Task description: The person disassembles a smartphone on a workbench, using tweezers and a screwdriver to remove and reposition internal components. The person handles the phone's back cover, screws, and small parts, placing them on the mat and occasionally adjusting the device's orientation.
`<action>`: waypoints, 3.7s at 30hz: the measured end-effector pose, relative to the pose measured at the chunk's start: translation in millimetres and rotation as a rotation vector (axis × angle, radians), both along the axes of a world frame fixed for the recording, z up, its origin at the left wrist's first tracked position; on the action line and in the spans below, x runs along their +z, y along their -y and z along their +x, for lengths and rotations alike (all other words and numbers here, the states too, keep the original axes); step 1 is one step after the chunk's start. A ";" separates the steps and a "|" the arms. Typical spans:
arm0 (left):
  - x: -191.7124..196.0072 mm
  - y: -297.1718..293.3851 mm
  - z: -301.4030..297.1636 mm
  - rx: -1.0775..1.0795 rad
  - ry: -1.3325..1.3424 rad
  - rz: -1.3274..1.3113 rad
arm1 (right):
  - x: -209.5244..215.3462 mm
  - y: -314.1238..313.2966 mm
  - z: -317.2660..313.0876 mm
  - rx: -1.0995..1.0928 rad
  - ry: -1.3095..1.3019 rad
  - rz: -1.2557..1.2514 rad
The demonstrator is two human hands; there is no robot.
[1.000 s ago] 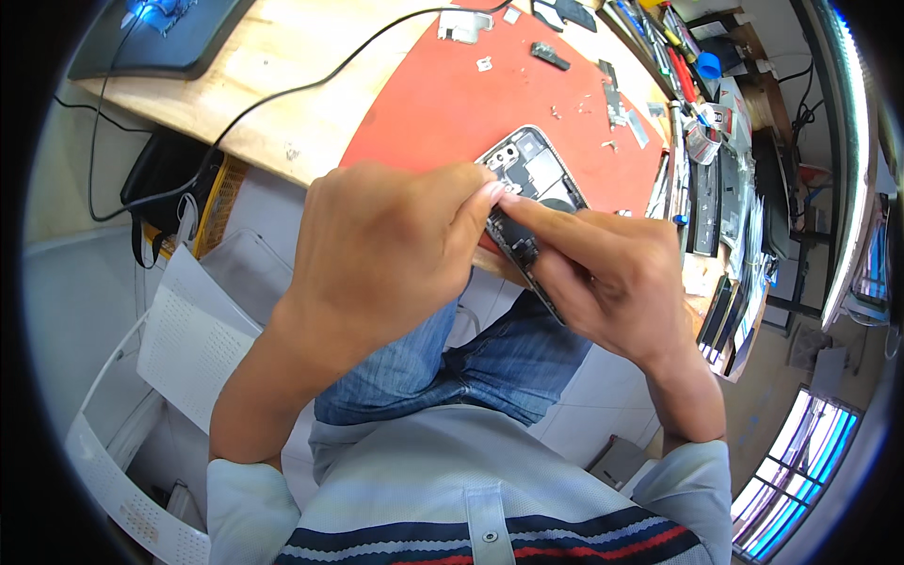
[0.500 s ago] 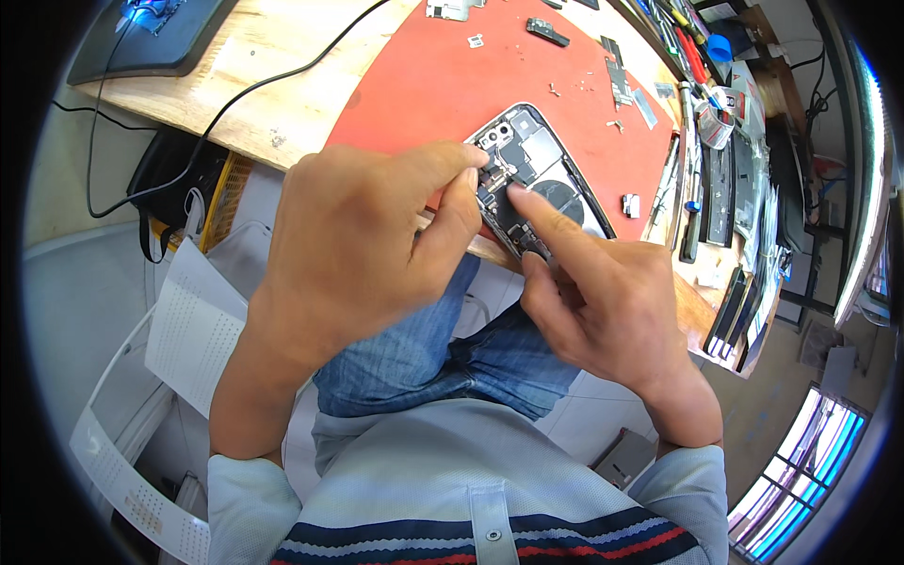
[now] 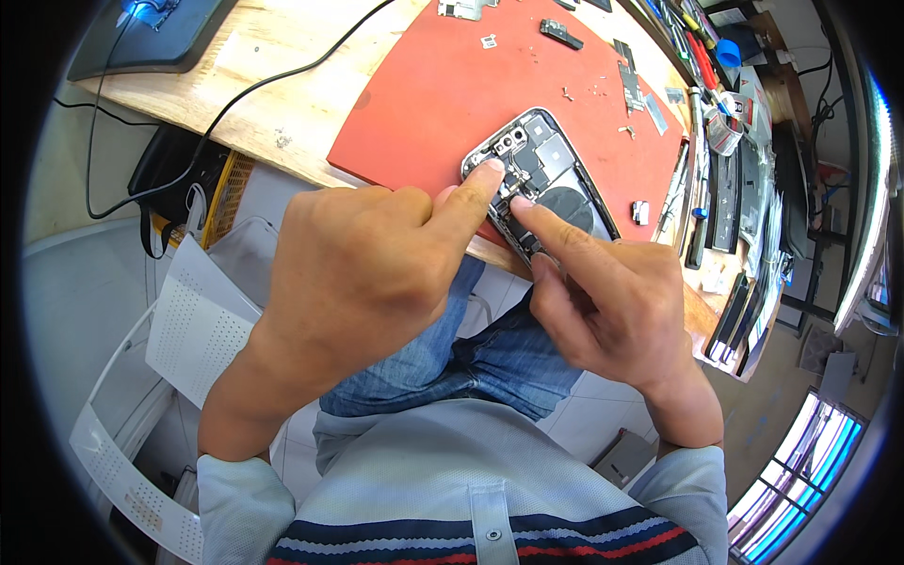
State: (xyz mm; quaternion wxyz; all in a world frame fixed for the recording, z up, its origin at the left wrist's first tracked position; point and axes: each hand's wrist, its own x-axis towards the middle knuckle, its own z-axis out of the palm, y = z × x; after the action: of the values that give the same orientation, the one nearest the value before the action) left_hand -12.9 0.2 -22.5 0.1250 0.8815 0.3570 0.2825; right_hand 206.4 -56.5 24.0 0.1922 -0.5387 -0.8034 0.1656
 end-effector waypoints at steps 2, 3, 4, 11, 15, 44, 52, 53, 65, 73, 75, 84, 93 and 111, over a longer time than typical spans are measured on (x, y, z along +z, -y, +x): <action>-0.5 0.3 -0.4 -0.008 -0.001 0.036 | -1.1 0.0 -0.2 -0.001 -0.011 0.010; -0.9 0.3 -0.8 -0.011 0.001 0.034 | -1.4 0.2 -0.2 -0.004 -0.022 0.012; -1.3 0.2 -1.4 -0.014 -0.008 0.050 | -1.3 0.5 -0.1 -0.002 -0.009 0.016; 0.5 -1.4 -4.9 -0.024 -0.081 0.068 | -2.0 0.6 1.1 0.022 0.014 0.032; 1.1 -0.8 -2.9 -0.023 -0.066 0.071 | -7.1 -3.0 1.0 0.044 0.010 0.033; -4.4 -4.4 -4.5 -0.018 -0.046 0.060 | -13.8 10.2 -9.3 -0.098 -0.036 0.034; -10.1 -4.3 -4.2 -0.017 0.069 -0.034 | -6.7 0.4 -7.7 -0.060 0.053 0.054; -10.7 -4.7 -3.9 -0.016 0.086 -0.037 | -6.3 -0.5 -7.4 -0.056 0.062 0.054; -5.8 -4.4 -3.3 -0.019 -0.010 0.015 | 6.1 -18.6 2.1 -0.006 0.075 0.024; -6.5 -4.8 -2.6 -0.030 0.034 -0.005 | 8.7 -16.1 -0.3 -0.015 0.074 0.028; -6.7 -4.2 -2.7 -0.025 0.027 0.001 | 10.4 -15.7 -1.0 0.011 0.130 0.013; -7.7 -4.6 -3.4 -0.016 0.069 -0.011 | 12.9 -15.7 -3.3 0.037 0.204 -0.005; -7.1 -3.5 -4.4 -0.029 0.073 -0.064 | 19.2 -24.0 -8.1 0.085 0.280 0.003; 5.5 10.5 1.1 -0.008 -0.124 0.029 | -2.5 39.5 18.6 -0.276 -0.161 0.202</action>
State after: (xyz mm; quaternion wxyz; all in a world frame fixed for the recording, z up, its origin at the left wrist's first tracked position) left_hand -11.8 -10.3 -16.9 0.0910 0.9006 0.3563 0.2318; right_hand 225.0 -96.0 21.5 0.3296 -0.6069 -0.7164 0.0988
